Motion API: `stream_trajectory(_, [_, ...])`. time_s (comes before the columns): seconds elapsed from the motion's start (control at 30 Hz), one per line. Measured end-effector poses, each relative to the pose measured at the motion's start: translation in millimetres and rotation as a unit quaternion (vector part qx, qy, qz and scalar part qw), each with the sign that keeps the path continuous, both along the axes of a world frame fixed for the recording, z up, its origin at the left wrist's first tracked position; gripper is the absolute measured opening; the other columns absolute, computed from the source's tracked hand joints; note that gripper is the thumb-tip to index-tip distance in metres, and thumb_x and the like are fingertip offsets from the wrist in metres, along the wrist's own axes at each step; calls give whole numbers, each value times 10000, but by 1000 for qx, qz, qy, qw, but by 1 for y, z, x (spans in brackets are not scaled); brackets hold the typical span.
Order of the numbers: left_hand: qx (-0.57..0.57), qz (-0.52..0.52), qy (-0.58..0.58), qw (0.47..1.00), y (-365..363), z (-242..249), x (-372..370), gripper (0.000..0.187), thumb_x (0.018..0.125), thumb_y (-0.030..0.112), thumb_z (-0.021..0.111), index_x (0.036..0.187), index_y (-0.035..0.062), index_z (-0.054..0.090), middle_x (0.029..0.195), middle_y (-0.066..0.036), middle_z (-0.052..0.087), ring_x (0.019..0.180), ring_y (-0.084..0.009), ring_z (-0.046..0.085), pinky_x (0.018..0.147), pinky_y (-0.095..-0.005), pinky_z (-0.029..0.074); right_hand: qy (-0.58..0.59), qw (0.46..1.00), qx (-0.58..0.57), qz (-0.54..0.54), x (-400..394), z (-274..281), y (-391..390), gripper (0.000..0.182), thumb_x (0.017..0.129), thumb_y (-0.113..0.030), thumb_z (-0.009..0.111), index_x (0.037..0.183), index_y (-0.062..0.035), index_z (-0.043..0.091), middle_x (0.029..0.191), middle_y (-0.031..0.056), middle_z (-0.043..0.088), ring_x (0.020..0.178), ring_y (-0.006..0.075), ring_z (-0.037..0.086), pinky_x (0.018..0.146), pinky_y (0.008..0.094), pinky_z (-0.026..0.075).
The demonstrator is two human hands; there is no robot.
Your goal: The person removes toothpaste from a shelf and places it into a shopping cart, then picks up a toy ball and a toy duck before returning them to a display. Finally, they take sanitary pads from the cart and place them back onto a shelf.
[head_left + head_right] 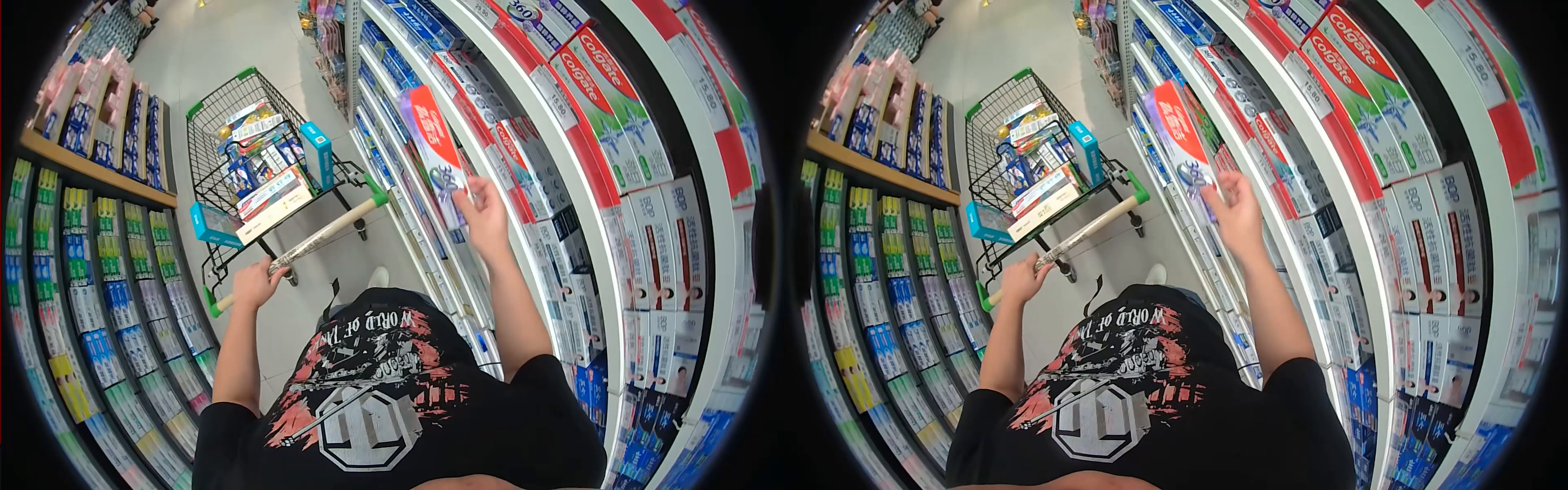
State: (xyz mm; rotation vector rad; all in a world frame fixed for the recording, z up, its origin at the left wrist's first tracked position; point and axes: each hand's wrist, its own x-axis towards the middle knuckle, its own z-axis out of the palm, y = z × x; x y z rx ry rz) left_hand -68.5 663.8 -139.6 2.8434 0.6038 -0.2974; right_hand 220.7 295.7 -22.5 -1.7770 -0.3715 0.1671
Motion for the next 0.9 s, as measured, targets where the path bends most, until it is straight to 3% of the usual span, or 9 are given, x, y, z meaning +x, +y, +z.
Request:
stream_trajectory(0.07, [21, -1, -16, 1000, 11, -5, 10, 553, 946, 637, 520, 924, 90, 593, 716, -132, 692, 718, -368, 687, 620, -479, 525, -108, 978, -172, -44, 23, 52, 18, 431, 900, -258, 762, 1154, 19, 551, 1121, 180, 654, 1039, 283, 637, 900, 353, 486])
stream_trajectory(0.17, [35, -8, -29, 999, 25, -9, 27, 544, 940, 625, 543, 895, 84, 576, 694, -136, 684, 688, -373, 681, 596, -482, 523, -312, 913, -248, -86, 79, 56, 42, 496, 880, -312, 763, 1153, 40, 544, 1108, 251, 643, 1028, 386, 636, 877, 437, 502])
stream_trajectory(0.27, [40, -2, -21, 999, 36, -5, 43, 538, 941, 619, 547, 883, 84, 567, 685, -136, 681, 681, -380, 678, 584, -489, 515, -337, 888, -292, -114, 118, 70, 65, 507, 891, -353, 742, 1153, 39, 556, 1078, 268, 654, 997, 450, 629, 857, 499, 505])
stream_trajectory(0.6, [2, 8, 24, 1000, 68, 2, 79, 533, 948, 621, 530, 905, 94, 591, 721, -134, 693, 745, -374, 685, 640, -502, 519, -217, 867, -423, -148, 179, 65, 67, 589, 939, -445, 663, 1234, 50, 539, 1146, 306, 656, 1084, 457, 635, 929, 485, 485])
stream_trajectory(0.73, [-55, 17, 39, 998, 85, 10, 92, 535, 944, 619, 541, 916, 90, 613, 749, -145, 700, 770, -377, 688, 669, -501, 524, -259, 840, -452, -150, 191, 55, 58, 583, 932, -432, 682, 1241, 41, 538, 1171, 288, 646, 1104, 416, 632, 950, 461, 481])
stream_trajectory(0.9, [-175, 18, 67, 982, 104, 18, 105, 519, 945, 591, 569, 909, 80, 658, 727, -143, 690, 741, -343, 692, 667, -468, 529, -180, 843, -483, -150, 181, 70, 67, 620, 933, -419, 680, 1279, 71, 524, 1232, 277, 628, 1168, 411, 603, 1014, 443, 452])
